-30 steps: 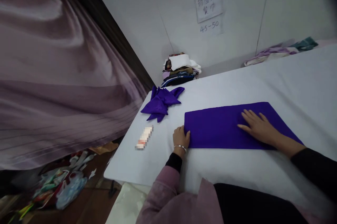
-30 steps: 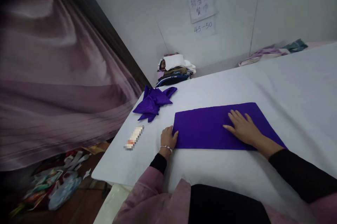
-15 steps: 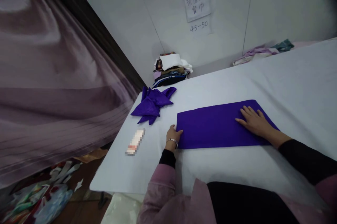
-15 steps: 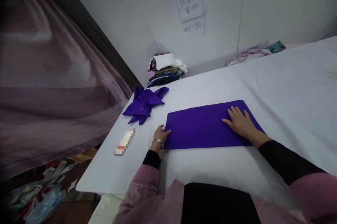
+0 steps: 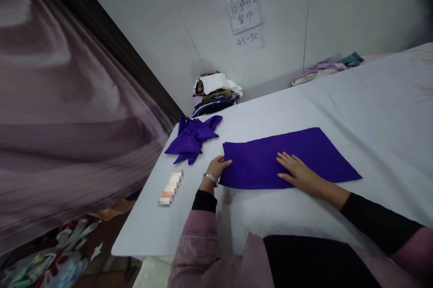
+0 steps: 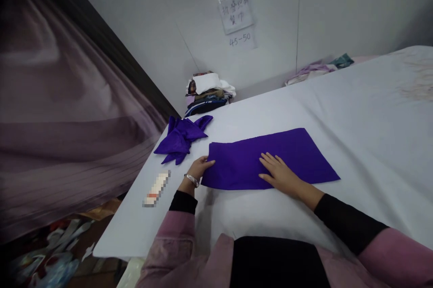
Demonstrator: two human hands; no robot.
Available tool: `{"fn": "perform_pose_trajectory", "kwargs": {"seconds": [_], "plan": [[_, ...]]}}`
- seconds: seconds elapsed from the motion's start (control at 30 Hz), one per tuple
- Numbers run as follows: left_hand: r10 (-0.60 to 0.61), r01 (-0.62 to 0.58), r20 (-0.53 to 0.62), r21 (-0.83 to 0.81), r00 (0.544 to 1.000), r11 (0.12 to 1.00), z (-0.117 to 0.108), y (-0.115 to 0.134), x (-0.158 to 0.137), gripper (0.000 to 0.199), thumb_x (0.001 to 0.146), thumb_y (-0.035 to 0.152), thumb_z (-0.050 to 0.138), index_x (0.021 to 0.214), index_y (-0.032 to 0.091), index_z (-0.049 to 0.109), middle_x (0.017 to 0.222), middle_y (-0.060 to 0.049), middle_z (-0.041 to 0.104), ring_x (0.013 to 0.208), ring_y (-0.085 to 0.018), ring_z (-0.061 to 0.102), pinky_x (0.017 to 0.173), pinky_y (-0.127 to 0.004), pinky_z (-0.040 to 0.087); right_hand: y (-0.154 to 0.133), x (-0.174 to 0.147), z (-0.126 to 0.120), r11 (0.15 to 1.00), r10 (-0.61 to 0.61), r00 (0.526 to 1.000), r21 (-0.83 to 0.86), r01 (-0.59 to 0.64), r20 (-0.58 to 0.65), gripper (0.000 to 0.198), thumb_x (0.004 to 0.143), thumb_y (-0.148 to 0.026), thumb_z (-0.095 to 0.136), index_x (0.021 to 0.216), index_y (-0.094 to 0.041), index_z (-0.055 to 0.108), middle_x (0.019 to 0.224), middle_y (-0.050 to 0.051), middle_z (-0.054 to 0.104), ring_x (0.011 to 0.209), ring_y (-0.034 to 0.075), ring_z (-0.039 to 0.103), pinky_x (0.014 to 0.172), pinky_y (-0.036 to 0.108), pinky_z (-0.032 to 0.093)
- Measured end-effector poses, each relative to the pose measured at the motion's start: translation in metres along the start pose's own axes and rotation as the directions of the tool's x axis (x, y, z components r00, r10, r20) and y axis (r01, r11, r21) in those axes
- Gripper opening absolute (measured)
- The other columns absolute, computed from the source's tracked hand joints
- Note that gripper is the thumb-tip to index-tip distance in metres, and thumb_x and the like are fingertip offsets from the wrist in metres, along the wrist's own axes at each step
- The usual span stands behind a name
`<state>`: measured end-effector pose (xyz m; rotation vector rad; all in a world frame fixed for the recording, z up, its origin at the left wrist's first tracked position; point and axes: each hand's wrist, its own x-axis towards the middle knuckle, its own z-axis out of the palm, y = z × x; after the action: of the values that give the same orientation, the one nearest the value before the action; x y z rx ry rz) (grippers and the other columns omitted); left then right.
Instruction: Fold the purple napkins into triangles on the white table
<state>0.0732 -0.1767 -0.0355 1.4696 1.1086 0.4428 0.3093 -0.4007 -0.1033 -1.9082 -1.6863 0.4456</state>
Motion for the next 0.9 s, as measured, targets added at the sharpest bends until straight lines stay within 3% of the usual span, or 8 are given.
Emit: {"fn": "perform_pose_trajectory", "kwargs": {"seconds": [0.17, 0.3, 0.4, 0.47, 0.53, 0.67, 0.8, 0.9], "plan": [[0.046, -0.021, 0.170, -0.147, 0.984, 0.989, 0.024, 0.047, -0.003, 0.046, 0.051, 0.029, 0.085, 0.089, 0.015, 0.064, 0.070, 0.000, 0.070, 0.063, -0.016, 0.066, 0.070, -0.032, 0.054, -0.013, 0.000, -0.010, 0.863, 0.179, 0.983, 0.486, -0.139, -0.036, 0.057, 0.087, -0.053, 0.048, 0.139, -0.031, 0.044, 0.144, 0.004, 0.044, 0.133, 0.027, 0.037, 0.110, 0.050, 0.031], [0.068, -0.038, 0.286, -0.108, 0.956, 0.993, 0.057, 0.080, -0.001, 0.052, 0.054, 0.029, 0.085, 0.099, 0.014, 0.063, 0.075, -0.003, 0.071, 0.066, -0.017, 0.066, 0.073, -0.034, 0.053, -0.016, 0.001, -0.017, 0.560, 0.304, 0.952, 0.801, -0.210, 0.038, 0.048, 0.085, -0.045, 0.054, 0.129, -0.027, 0.054, 0.130, 0.008, 0.059, 0.120, 0.027, 0.054, 0.101, 0.049, 0.043], [0.101, -0.111, 0.320, 0.013, 0.942, 0.994, 0.091, 0.100, 0.003, 0.060, 0.055, 0.029, 0.084, 0.109, 0.014, 0.063, 0.088, -0.006, 0.072, 0.079, -0.020, 0.067, 0.081, -0.035, 0.052, -0.014, -0.001, -0.024, 0.338, 0.346, 0.932, 0.912, -0.230, 0.107, 0.044, 0.085, -0.043, 0.056, 0.124, -0.025, 0.055, 0.127, 0.011, 0.060, 0.112, 0.026, 0.059, 0.097, 0.047, 0.048], [0.128, -0.174, 0.353, 0.102, 0.927, 0.980, 0.120, 0.110, 0.007, 0.061, 0.057, 0.029, 0.083, 0.113, 0.014, 0.063, 0.099, -0.008, 0.071, 0.090, -0.022, 0.066, 0.086, -0.035, 0.050, -0.009, -0.002, -0.029, 0.255, 0.355, 0.929, 0.945, -0.207, 0.108, 0.043, 0.085, -0.044, 0.055, 0.124, -0.024, 0.053, 0.127, 0.011, 0.061, 0.112, 0.026, 0.060, 0.096, 0.046, 0.049], [0.151, -0.231, 0.389, 0.167, 0.909, 0.959, 0.154, 0.116, 0.010, 0.059, 0.059, 0.028, 0.082, 0.113, 0.013, 0.064, 0.109, -0.011, 0.069, 0.100, -0.024, 0.064, 0.091, -0.036, 0.047, 0.000, -0.004, -0.035, 0.246, 0.354, 0.931, 0.953, -0.179, 0.084, 0.044, 0.088, -0.049, 0.047, 0.124, -0.025, 0.052, 0.126, 0.011, 0.061, 0.112, 0.026, 0.059, 0.095, 0.047, 0.049], [0.159, -0.285, 0.438, 0.239, 0.885, 0.928, 0.226, 0.108, 0.010, 0.052, 0.061, 0.025, 0.081, 0.109, 0.013, 0.065, 0.113, -0.011, 0.068, 0.108, -0.025, 0.060, 0.095, -0.035, 0.044, 0.028, -0.010, -0.049, 0.363, 0.372, 0.928, 0.918, -0.158, 0.013, 0.059, 0.091, -0.061, 0.017, 0.119, -0.025, 0.054, 0.112, 0.011, 0.068, 0.102, 0.025, 0.064, 0.087, 0.047, 0.052], [0.022, -0.112, 0.485, 0.157, 0.874, 0.981, 0.277, 0.079, -0.003, 0.050, 0.076, 0.035, 0.070, 0.119, 0.013, 0.057, 0.097, -0.010, 0.071, 0.082, -0.018, 0.066, 0.075, -0.032, 0.053, 0.049, -0.025, -0.062, 0.382, 0.409, 0.912, 0.901, -0.204, 0.033, 0.070, 0.088, -0.065, 0.009, 0.114, -0.023, 0.058, 0.094, 0.011, 0.072, 0.087, 0.027, 0.068, 0.079, 0.048, 0.054], [0.045, -0.054, 0.492, 0.005, 0.870, 0.999, 0.286, 0.056, -0.016, 0.040, 0.088, 0.036, 0.054, 0.121, 0.013, 0.054, 0.091, -0.009, 0.070, 0.064, -0.012, 0.064, 0.061, -0.026, 0.053, 0.056, -0.035, -0.066, 0.379, 0.423, 0.899, 0.877, -0.294, 0.118, 0.069, 0.088, -0.066, 0.015, 0.117, -0.019, 0.058, 0.093, 0.012, 0.072, 0.085, 0.029, 0.069, 0.075, 0.047, 0.055]]}}
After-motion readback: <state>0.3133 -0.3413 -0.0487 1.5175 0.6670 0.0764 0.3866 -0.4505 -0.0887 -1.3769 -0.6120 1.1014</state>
